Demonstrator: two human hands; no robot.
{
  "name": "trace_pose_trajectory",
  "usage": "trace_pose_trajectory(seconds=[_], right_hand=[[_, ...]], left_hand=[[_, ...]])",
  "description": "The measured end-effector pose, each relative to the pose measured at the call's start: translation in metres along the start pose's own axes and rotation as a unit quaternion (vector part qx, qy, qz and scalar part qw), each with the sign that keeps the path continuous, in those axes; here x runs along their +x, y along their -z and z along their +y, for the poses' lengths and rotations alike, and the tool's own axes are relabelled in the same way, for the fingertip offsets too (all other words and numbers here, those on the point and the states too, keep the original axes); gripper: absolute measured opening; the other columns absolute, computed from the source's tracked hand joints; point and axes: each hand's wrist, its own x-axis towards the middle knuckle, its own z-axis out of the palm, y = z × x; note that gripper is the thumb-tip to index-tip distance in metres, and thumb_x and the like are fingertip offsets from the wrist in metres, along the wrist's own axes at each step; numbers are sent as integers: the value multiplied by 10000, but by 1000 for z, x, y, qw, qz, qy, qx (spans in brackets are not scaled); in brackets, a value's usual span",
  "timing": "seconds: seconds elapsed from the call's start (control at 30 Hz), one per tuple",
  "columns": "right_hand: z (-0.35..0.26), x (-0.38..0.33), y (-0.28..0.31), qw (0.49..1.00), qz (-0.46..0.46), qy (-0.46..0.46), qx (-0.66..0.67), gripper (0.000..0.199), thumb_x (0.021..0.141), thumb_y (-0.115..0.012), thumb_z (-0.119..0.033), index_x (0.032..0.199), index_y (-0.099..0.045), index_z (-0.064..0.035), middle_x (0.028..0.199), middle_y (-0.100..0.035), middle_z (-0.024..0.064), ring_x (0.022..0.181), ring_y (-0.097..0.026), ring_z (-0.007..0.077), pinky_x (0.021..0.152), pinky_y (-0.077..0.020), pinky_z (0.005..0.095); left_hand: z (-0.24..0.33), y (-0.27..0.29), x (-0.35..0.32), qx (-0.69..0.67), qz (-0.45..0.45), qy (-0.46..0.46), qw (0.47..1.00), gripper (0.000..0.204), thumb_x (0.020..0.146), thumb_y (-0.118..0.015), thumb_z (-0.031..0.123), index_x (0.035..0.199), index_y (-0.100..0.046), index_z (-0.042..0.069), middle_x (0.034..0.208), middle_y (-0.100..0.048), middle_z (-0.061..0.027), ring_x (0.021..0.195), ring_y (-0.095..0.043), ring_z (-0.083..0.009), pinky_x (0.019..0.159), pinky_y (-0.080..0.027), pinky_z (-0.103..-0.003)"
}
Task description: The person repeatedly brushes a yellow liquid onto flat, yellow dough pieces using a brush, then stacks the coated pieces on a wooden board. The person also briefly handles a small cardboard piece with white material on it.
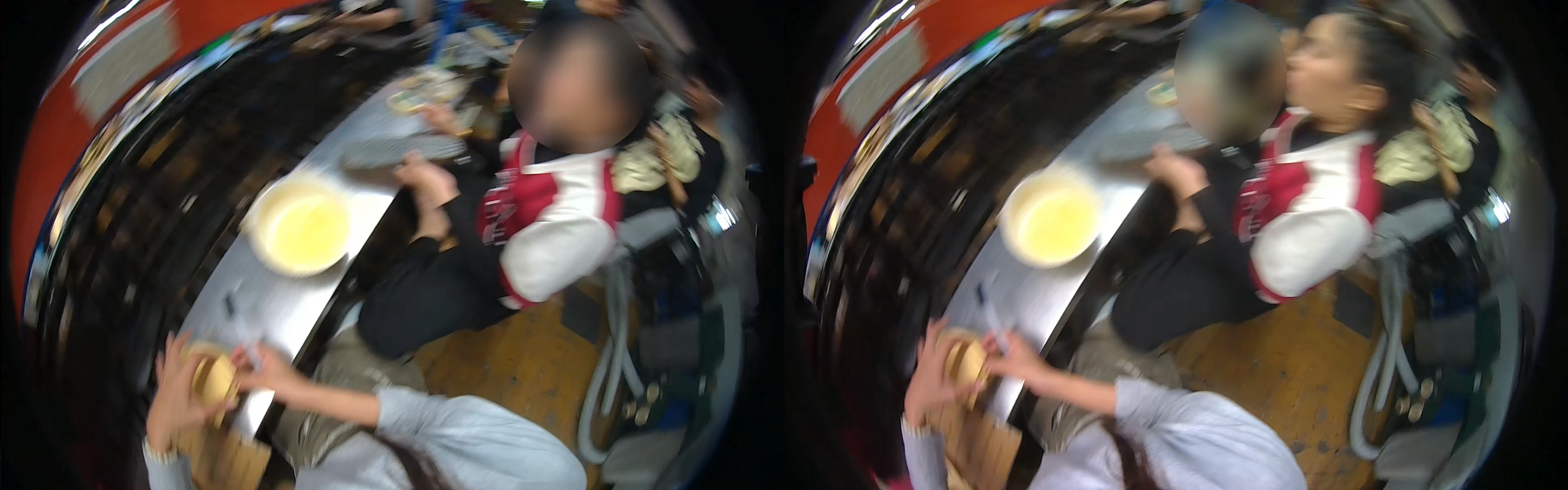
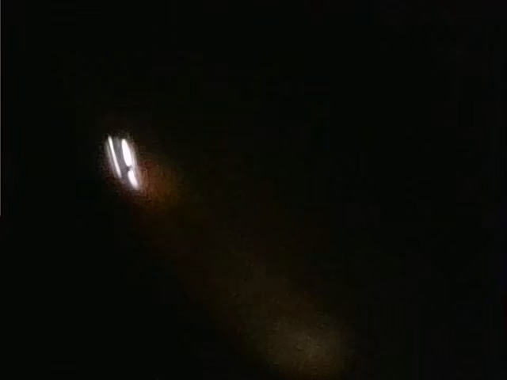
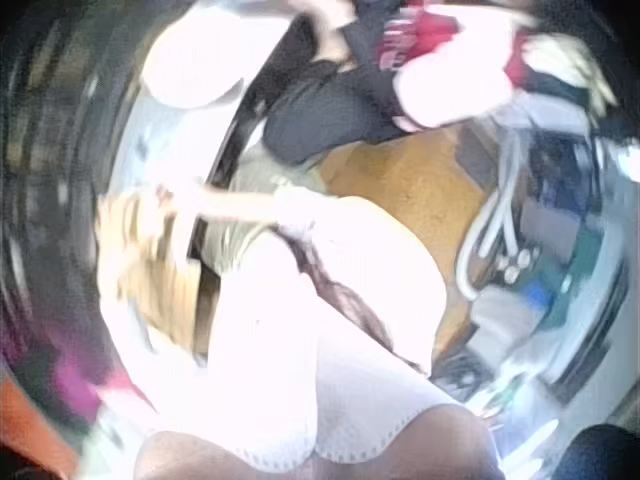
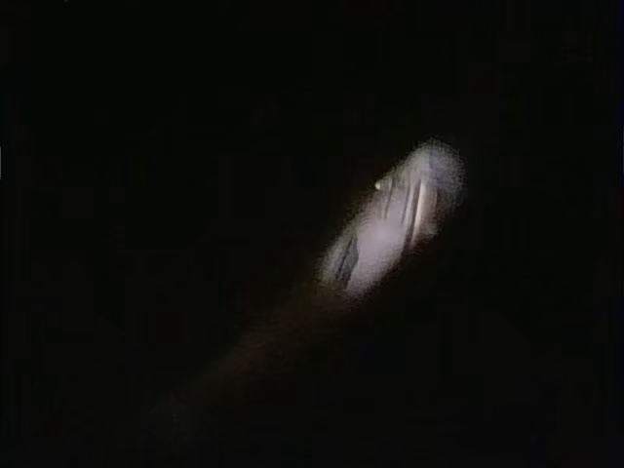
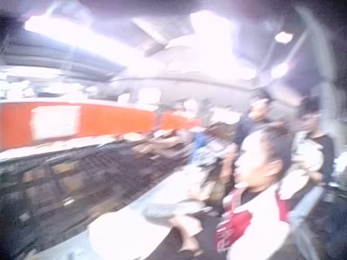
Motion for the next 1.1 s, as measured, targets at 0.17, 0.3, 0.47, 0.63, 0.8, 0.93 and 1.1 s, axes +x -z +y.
trace_pose_trajectory(seconds=[0.17, 0.3, 0.47, 0.63, 0.8, 0.93, 1.1], right_hand=[[-3, 3, -14, 999, -37, -8, -31, 456, 822, -762, -59, 1231, -561, -56, 1052, -603, 41, 903, -596, 94, 813, -507, 255], [-23, -7, -15, 999, -17, -20, -47, 403, 799, -757, -59, 1151, -562, -45, 960, -625, 47, 901, -619, 124, 814, -522, 280], [-1, 4, -14, 997, 34, 11, -67, 439, 759, -760, -70, 1144, -549, -73, 982, -587, 26, 954, -578, 136, 858, -510, 314], [15, 4, -18, 1000, 27, 1, -14, 489, 747, -809, -83, 1168, -561, -94, 1009, -581, 12, 989, -580, 121, 856, -512, 309], [10, -2, -10, 996, 53, 5, 70, 467, 813, -748, 54, 1196, -529, -97, 1071, -592, 25, 925, -625, 120, 792, -542, 281], [-7, -5, -21, 998, 57, -22, -4, 454, 798, -711, 82, 1187, -527, -64, 1080, -590, 50, 981, -599, 131, 834, -527, 279], [-24, -12, -27, 998, 39, -43, 7, 412, 825, -693, 95, 1155, -502, -61, 1042, -597, 51, 936, -605, 120, 814, -511, 278]], left_hand=[[-12, -20, 6, -53, 93, -50, 993, 944, 539, -963, 321, 1316, -518, 24, 1287, -551, -195, 1222, -554, -426, 1032, -447, -514], [-19, -30, 13, -49, 143, -93, 984, 924, 522, -949, 226, 1301, -507, 2, 1234, -563, -196, 1140, -589, -425, 966, -488, -462], [-5, -22, 15, -82, 106, -61, 989, 909, 513, -935, 247, 1280, -511, 6, 1257, -545, -206, 1164, -573, -445, 983, -481, -476], [-4, -13, 7, -70, 131, -70, 986, 908, 525, -903, 262, 1308, -516, 14, 1311, -533, -234, 1217, -560, -467, 1008, -488, -476], [-10, -5, 12, -91, 82, -80, 989, 960, 618, -884, 368, 1402, -489, -20, 1370, -531, -219, 1294, -538, -417, 1088, -446, -457], [-28, -2, -1, -117, 60, -87, 987, 773, 662, -860, 316, 1320, -574, 29, 1343, -592, -195, 1264, -580, -363, 1065, -472, -454], [-36, -1, -11, -153, 44, -81, 984, 632, 674, -870, 293, 1209, -644, 42, 1275, -661, -155, 1234, -623, -361, 1056, -491, -468]])
